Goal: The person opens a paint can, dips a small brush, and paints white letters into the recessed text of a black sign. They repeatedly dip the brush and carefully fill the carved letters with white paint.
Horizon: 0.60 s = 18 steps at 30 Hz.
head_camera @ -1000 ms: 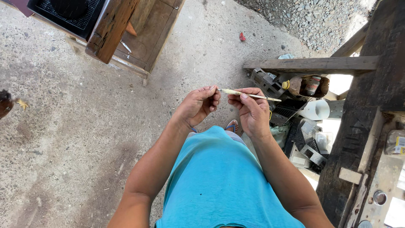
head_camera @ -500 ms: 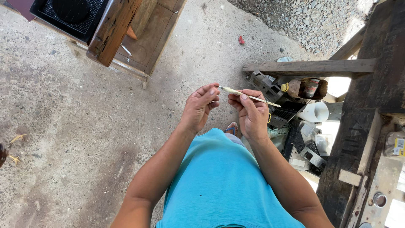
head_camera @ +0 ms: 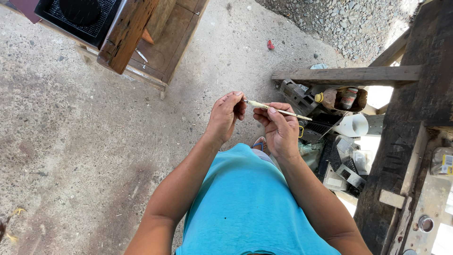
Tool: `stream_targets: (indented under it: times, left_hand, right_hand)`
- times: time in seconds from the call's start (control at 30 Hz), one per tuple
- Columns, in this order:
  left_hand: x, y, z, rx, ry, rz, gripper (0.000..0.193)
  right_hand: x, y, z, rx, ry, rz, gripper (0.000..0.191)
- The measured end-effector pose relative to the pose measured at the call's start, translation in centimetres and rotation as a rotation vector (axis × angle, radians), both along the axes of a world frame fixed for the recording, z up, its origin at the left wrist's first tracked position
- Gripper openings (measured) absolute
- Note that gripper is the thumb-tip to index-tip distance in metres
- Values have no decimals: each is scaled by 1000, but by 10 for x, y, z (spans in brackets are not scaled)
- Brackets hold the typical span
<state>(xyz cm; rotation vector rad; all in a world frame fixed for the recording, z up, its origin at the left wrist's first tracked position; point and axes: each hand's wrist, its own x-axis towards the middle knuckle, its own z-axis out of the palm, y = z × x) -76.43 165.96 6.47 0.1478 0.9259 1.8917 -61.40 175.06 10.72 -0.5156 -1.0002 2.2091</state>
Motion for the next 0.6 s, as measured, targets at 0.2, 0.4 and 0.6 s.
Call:
stream_targets:
  times: [0.2, 0.4, 0.6]
  left_hand:
    - [-1, 4, 4, -146, 33, 86, 34]
    - [11, -5, 17, -79, -56, 98, 23]
    - [2, -4, 14, -2, -116, 55, 16]
  right_hand:
    - [-2, -3, 0, 19, -33, -84, 11]
    - [-4, -6, 2, 35, -47, -111, 11]
    - [-6, -3, 1, 55, -6, -64, 9]
